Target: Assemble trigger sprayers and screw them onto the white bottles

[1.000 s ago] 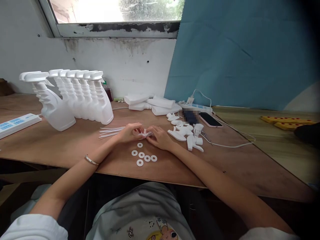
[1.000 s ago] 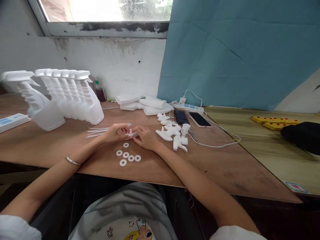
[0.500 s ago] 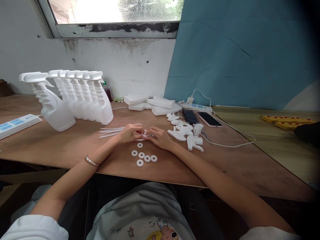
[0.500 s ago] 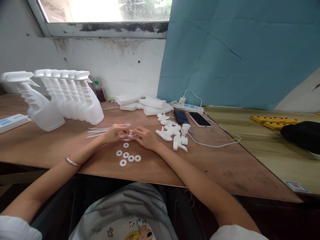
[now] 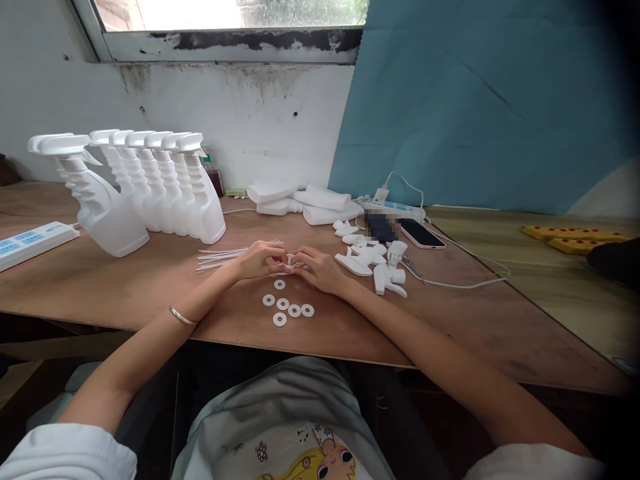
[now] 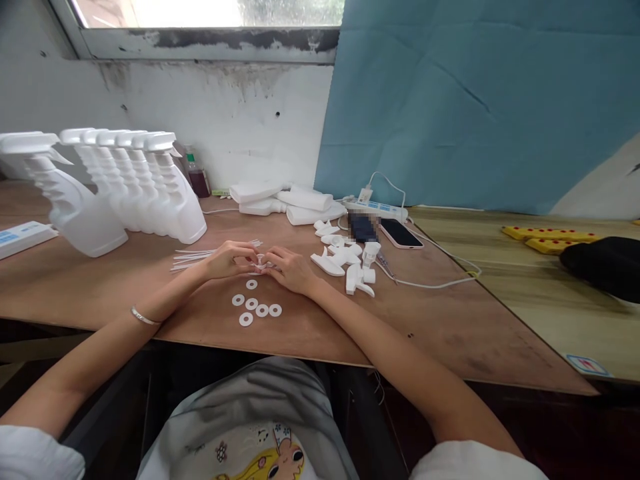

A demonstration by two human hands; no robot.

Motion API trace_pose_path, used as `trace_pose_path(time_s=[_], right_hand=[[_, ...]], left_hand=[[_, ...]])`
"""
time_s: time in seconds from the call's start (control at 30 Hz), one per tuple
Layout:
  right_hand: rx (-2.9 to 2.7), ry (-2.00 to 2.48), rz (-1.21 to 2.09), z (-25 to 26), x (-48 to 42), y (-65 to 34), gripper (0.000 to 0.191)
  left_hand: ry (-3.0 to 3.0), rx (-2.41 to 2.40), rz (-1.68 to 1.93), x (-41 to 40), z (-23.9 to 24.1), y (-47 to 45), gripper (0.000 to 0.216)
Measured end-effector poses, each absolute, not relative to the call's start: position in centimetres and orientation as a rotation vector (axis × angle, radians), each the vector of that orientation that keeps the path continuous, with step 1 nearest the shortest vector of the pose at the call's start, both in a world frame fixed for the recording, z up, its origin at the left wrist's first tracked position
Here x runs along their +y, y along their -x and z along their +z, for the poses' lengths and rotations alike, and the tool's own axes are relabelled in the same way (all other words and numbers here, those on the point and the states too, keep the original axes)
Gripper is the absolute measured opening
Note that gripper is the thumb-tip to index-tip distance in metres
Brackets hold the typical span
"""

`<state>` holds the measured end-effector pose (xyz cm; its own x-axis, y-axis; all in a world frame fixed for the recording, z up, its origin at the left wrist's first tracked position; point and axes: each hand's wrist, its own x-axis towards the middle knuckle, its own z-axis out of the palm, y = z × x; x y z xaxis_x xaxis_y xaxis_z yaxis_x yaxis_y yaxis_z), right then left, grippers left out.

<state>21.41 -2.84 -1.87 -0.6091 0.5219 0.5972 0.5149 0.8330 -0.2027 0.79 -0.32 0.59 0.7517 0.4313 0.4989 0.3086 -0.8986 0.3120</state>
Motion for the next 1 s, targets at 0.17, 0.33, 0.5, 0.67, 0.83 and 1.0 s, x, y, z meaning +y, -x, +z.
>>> trace_pose_path(time_s=[0.17,0.33,0.5,0.67,0.83,1.0], right_hand=[[-2.349,0.755,-0.007,-1.87,-2.98,-21.29,0.011],[-2.231,0.811,0.070,-2.51,-2.86,-21.10,0.023],[-2.200,0.816,0.132,-2.61,-2.80,-21.01,0.035],[-2.214,0.805,0.105,-2.47,-2.65,-21.06,0.022],[-2.194,0.839,0.116,-2.61,-2.45,-21.09,0.023],[-2.195,0.853,0.132,-2.62,-2.48,-21.12,0.025]], left_hand=[[-2.751,0.591,0.842,-0.37,0.59,-0.76,0.025],[-2.748,0.727,0.877,-0.92,0.00,-0.78,0.030],[-2.924,0.797,0.832,-1.31,0.17,-0.89,0.036],[-3.094,0.810,0.778,-1.19,0.41,-0.89,0.034],[-3.077,0.836,0.786,-1.14,0.27,-1.19,0.035],[-3.084,0.814,0.757,-1.06,-0.12,-1.24,0.034]])
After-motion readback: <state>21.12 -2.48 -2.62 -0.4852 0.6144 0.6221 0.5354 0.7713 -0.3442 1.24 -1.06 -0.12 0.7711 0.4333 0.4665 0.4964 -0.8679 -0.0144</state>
